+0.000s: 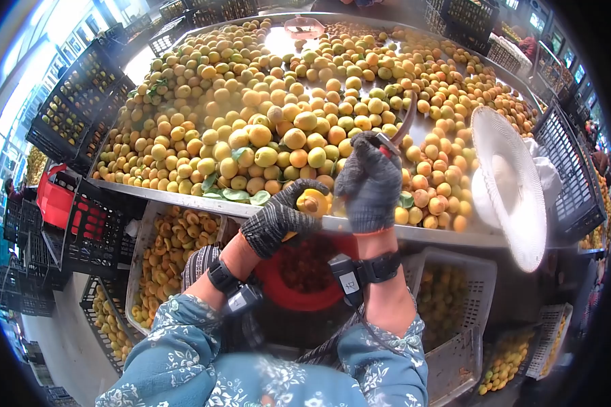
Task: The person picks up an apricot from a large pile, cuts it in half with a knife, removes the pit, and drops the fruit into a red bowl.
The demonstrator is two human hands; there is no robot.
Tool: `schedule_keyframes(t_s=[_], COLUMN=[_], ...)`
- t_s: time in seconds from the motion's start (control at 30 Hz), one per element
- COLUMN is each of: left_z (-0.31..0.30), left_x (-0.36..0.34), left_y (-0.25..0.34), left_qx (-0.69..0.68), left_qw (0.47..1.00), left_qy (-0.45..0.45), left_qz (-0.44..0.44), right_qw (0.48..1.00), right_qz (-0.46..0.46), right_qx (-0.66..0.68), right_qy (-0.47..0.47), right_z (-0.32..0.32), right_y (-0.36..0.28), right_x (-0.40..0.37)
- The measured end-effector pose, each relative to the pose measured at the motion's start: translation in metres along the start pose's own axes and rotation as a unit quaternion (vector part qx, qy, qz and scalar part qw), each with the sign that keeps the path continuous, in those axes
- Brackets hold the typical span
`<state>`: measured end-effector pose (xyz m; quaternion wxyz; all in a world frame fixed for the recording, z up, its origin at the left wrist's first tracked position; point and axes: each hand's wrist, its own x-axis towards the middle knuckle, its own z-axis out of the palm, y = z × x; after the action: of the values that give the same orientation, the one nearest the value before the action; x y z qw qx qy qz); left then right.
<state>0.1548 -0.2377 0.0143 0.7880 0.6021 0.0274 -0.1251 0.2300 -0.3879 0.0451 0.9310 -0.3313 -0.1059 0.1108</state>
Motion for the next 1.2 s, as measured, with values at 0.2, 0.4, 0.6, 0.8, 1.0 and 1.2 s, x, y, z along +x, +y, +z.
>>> schedule_keyframes(t_s=[0.2, 0.4, 0.6, 0.8, 1.0, 1.2], left_z=[0.005, 0.007, 0.014, 0.011, 0.029, 0.016], left_x=[0.009, 0.008, 0.002, 0.012, 0.003, 0.005], left_y=[-0.014, -0.024, -0.016, -0.042, -0.007, -0.024], left_qx=[0.117, 0.115, 0.153, 0.113, -0.074, 0.051], left_qw=[0.993, 0.992, 0.987, 0.991, 0.997, 0.998], left_qy=[-0.001, -0.009, 0.013, 0.02, 0.003, 0.034], left_qz=[0.015, 0.047, 0.044, 0.075, -0.031, 0.024], right_qw=[0.999, 0.996, 0.993, 0.988, 0.986, 0.989], right_qz=[-0.032, -0.047, -0.064, -0.066, -0.091, -0.049], right_qx=[-0.002, -0.08, -0.095, -0.137, -0.139, -0.135], right_qy=[-0.028, -0.011, 0.007, 0.002, 0.011, 0.035], right_z=[0.012, 0.018, 0.021, 0.022, 0.024, 0.021], right_y=[-0.001, -0.001, 0.004, 0.011, 0.021, 0.02], right_x=[-0.003, -0.008, -0.014, -0.02, -0.021, -0.018])
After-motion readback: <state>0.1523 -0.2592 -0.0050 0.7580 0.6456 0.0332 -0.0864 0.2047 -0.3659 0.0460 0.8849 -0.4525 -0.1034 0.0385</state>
